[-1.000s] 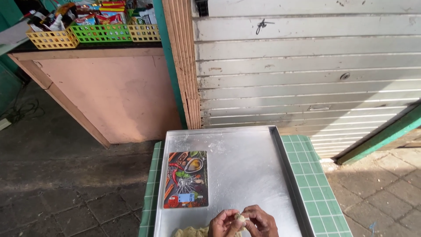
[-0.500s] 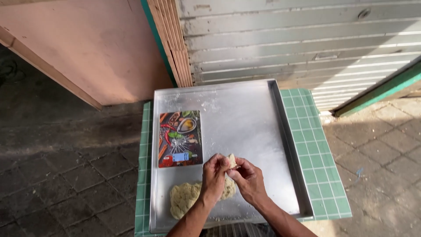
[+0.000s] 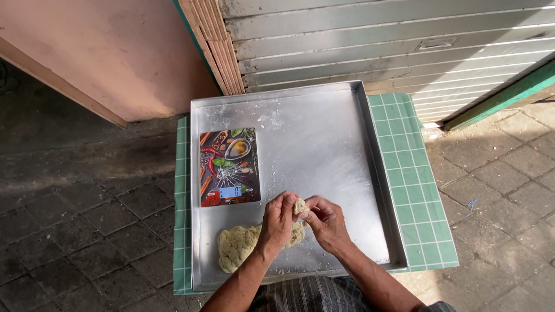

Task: The person is portioning a large piece of dough into smaller balls, weighing them on a digital scale, and rolling them by hand on a metal tray.

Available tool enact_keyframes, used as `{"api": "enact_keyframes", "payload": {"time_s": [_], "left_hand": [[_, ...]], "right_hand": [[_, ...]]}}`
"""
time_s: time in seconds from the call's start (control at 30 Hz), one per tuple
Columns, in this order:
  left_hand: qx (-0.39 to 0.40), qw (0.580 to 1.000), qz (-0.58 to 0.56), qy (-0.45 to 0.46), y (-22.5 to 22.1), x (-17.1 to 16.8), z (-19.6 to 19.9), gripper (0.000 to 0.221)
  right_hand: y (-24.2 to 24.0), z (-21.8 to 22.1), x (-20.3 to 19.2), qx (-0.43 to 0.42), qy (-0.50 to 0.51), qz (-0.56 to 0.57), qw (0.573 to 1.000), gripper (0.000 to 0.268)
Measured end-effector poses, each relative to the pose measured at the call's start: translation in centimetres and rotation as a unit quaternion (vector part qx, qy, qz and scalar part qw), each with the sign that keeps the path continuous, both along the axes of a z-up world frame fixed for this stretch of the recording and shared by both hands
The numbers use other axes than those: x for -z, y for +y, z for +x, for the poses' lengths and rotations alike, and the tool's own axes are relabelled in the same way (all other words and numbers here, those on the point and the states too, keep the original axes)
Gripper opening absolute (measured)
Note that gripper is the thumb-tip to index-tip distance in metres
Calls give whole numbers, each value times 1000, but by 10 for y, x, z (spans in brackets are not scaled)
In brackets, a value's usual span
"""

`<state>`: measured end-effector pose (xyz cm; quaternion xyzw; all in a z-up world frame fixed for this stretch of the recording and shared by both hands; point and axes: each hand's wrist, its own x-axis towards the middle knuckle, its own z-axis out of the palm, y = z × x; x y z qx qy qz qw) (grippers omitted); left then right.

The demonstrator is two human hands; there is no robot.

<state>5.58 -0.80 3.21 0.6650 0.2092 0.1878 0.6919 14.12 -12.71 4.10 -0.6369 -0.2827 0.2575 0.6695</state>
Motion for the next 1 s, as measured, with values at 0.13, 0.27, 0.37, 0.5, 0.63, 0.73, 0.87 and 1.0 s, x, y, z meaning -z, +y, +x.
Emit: {"api": "enact_keyframes", "payload": {"time_s": [0.13,0.27,0.37,0.5,0.63,0.73,0.87,1.0], "left_hand": [[26,998,-41,25,-3,10,4,48],[47,997,9,57,-6,37,4,64],[40,999,14,25,-4,8,-2,58],[-10,1000,-12,11,-13,20,-9,45],[-41,999,-35,-6,-18,-13,-6,36],[-51,997,-56,-16,-16,-20,-12,38],[-12,984,-175,-27,-12,-12,-15,51],[5,985,-171,-35,-10,-23,-25,64]], "right_hand": [[-5,4,21,51,-59,75,994,38],[0,7,6,86,-175,106,975,17],[-4,11,18,98,-208,92,969,11],[3,2,14,108,-194,102,970,5],[7,0,29,169,-79,124,975,12],[2,2,38,177,-94,105,974,11],[3,5,39,159,-215,117,957,11],[9,-5,15,132,-311,108,935,5]]}}
